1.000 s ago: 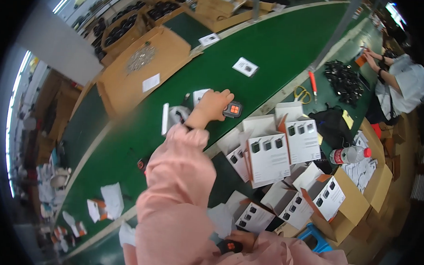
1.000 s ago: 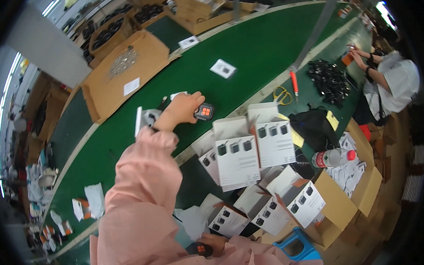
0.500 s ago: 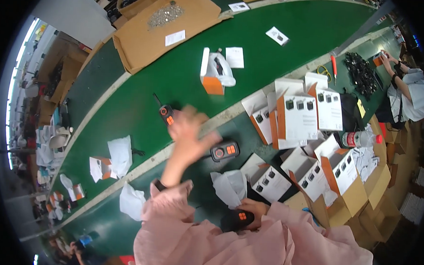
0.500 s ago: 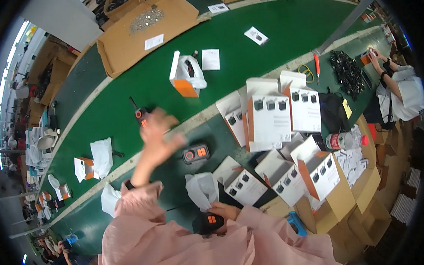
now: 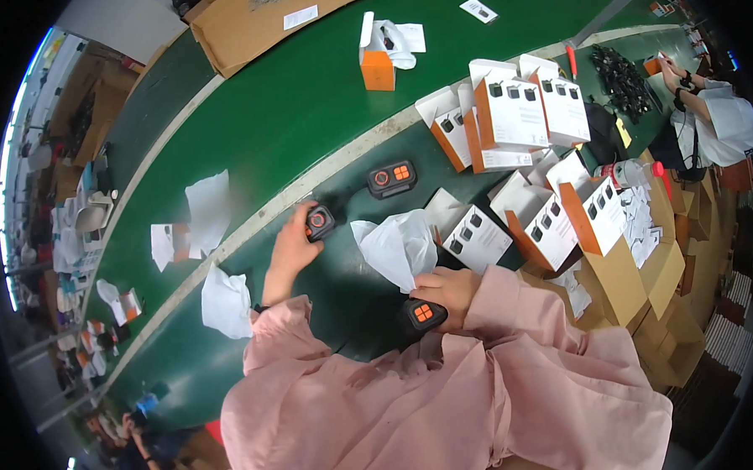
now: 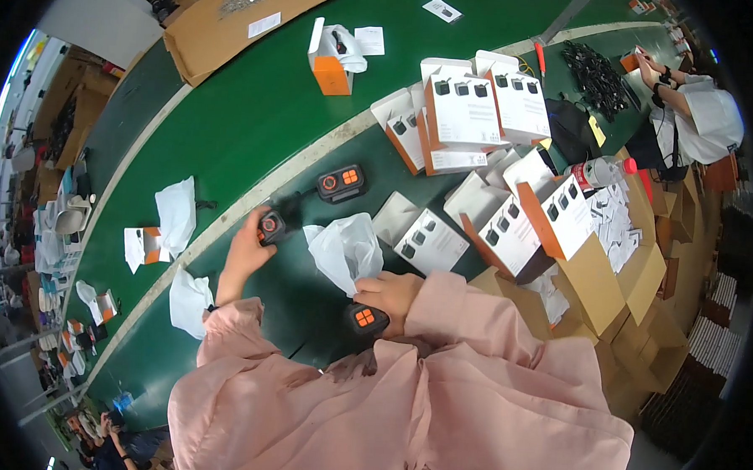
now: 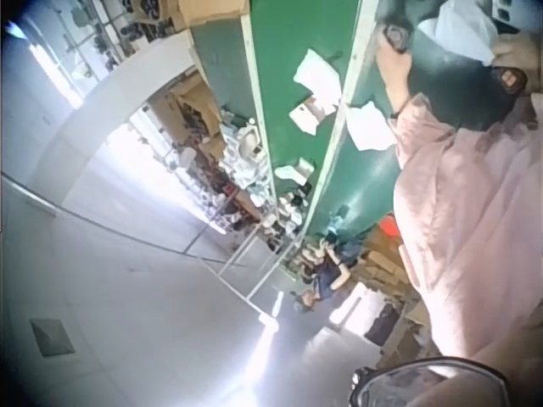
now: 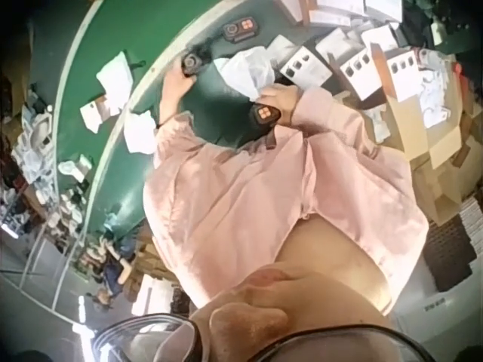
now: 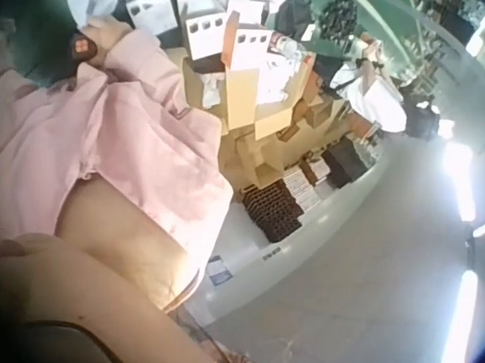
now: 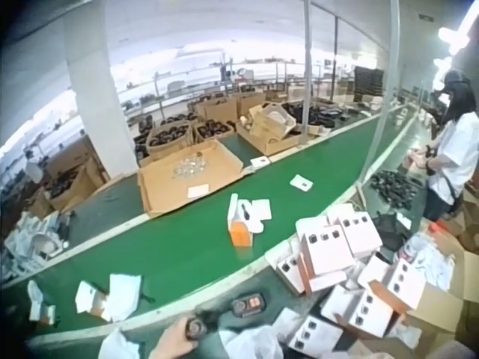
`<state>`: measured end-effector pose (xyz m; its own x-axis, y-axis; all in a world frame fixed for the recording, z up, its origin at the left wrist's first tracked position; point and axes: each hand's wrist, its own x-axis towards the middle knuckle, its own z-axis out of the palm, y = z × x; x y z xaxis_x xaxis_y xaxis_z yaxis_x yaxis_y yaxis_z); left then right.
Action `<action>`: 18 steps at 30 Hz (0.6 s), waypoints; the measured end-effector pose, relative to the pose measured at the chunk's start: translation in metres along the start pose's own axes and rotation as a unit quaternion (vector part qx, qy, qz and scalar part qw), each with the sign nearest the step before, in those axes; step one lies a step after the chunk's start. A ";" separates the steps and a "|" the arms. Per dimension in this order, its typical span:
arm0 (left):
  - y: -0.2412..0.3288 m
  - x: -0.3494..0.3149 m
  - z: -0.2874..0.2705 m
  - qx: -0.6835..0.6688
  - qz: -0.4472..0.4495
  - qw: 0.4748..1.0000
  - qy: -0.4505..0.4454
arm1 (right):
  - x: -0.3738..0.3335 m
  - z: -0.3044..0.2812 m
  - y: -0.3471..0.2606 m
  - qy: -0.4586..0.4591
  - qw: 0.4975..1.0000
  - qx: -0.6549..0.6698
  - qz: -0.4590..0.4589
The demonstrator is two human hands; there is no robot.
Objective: The person is packing walkie-talkies into individual boxes on a factory assembly line.
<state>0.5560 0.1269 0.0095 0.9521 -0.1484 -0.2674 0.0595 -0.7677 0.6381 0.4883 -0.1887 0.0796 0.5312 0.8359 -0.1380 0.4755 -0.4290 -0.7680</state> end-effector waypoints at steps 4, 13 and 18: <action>0.026 -0.034 -0.001 0.160 0.060 0.980 0.100 | 0.007 0.012 -0.012 -0.049 0.996 -0.073 -0.013; 0.086 -0.097 -0.017 0.115 0.278 0.925 -0.233 | -0.003 0.015 -0.049 -0.091 0.991 -0.100 0.014; 0.053 -0.105 -0.015 0.072 0.256 0.938 -0.220 | -0.029 0.027 -0.011 0.042 0.995 0.084 -0.016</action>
<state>0.4636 0.1110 0.0818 0.6265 -0.7403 -0.2439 -0.4436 -0.5960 0.6693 0.4487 -0.1995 0.0755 0.5773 0.8140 -0.0640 0.3727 -0.3325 -0.8664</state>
